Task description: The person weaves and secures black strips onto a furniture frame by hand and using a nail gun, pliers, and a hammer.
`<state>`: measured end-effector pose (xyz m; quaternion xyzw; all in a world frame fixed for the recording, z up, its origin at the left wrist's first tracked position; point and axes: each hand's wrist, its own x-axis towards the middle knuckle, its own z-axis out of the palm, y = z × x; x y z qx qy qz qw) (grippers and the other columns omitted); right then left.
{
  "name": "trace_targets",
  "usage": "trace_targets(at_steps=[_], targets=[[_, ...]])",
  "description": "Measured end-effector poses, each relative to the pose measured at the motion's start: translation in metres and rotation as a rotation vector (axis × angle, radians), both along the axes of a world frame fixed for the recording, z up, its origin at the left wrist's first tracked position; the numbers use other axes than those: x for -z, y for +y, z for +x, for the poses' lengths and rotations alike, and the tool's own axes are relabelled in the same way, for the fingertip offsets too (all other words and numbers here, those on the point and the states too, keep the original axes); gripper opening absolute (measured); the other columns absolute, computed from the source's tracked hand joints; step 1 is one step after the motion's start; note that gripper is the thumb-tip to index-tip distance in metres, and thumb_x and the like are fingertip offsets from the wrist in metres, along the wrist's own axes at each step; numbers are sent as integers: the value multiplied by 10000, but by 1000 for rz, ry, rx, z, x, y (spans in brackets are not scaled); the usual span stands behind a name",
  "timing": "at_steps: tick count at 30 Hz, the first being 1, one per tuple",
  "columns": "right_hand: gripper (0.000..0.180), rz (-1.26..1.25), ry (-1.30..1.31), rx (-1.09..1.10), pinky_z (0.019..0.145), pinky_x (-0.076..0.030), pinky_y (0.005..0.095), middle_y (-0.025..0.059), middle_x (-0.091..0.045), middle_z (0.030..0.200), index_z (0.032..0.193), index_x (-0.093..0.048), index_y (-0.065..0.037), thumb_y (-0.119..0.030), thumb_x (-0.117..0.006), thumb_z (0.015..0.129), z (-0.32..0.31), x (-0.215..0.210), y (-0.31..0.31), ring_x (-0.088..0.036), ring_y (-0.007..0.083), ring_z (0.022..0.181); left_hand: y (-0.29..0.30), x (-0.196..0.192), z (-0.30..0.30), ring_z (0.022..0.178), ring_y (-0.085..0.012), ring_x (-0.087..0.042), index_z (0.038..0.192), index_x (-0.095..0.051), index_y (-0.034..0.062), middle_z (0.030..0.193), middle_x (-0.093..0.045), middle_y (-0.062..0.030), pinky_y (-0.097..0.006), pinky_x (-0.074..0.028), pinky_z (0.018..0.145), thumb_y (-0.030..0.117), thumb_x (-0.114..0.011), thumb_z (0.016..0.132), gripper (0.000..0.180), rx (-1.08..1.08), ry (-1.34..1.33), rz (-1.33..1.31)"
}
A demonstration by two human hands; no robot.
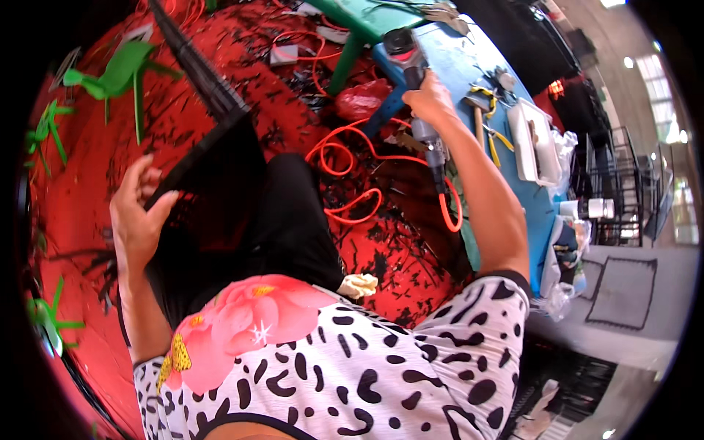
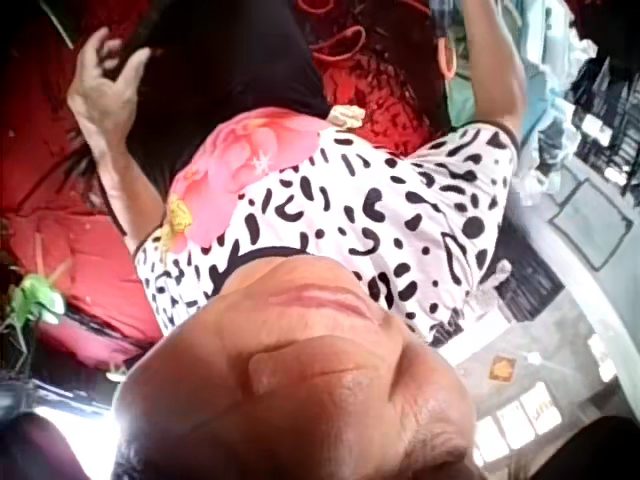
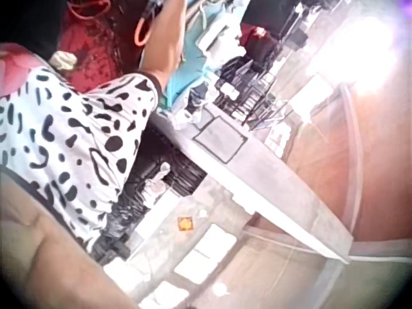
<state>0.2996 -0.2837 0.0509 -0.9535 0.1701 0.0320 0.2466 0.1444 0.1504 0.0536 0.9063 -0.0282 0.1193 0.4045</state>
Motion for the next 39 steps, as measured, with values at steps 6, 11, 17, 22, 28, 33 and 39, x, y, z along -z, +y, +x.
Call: trace_targets(at_steps=[6, 11, 17, 22, 28, 33, 39], targets=[[746, -425, 20, 39, 975, -420, 397, 237, -539, 1241, 1353, -322, 15, -281, -657, 757, 71, 29, -35, -511, 338, 1188, -8, -4, 1, 776, -188, -601, 1165, -539, -13, 886, -617, -100, -295, -487, 736, 5, -692, 712, 479, 13, 10, 49], [624, -476, -225, -51, 910, -469, 423, 226, -601, 1139, 1242, -436, -33, -330, -686, 754, 108, 34, -64, -584, 355, 1077, -10, -6, 0, 790, -122, -540, 1180, -544, -12, 928, -617, -62, -258, -460, 754, -32, -665, 716, 479, -27, 64, -59], [404, -544, -567, 240, 877, -466, 444, 186, -611, 1124, 1139, -580, -46, -262, -576, 798, 44, 26, -167, -584, 352, 1030, -4, -6, -5, 820, -130, -524, 1182, -554, 2, 978, -631, -65, -266, -434, 797, -30, -659, 716, 479, -51, -57, -18], [507, -552, 57, 355, 969, -419, 412, 219, -557, 1217, 1222, -554, -93, -247, -520, 739, -41, 61, -264, -518, 358, 1150, -11, -13, -1, 860, -164, -556, 1179, -557, -1, 984, -628, -80, -292, -440, 822, 4, -640, 737, 449, -34, -69, -18], [121, -1086, -166, -25, 682, -513, 442, 127, -632, 807, 800, -641, -69, -129, -537, 779, -61, 118, -339, -643, 296, 802, -13, -22, -7, 909, -201, -615, 1157, -572, 5, 990, -646, -108, -307, -461, 835, 36, -657, 735, 432, -40, -100, 10], [188, -93, -622, 137, 524, -454, 276, 57, -613, 701, 964, -653, -20, -71, -508, 857, -12, 59, -244, -579, 147, 614, -5, -22, -10, 903, -150, -596, 1171, -558, 16, 978, -635, -69, -279, -457, 810, 15, -655, 697, 484, 59, -141, -37], [242, 313, -692, -646, 697, -451, 231, 56, -583, 898, 1117, -570, 33, -98, -514, 922, -63, -10, 61, -524, 95, 742, -3, -18, -5, 930, -167, -585, 1224, -509, 12, 1006, -633, -78, -282, -449, 847, -17, -670, 682, 567, 123, -151, -93]])
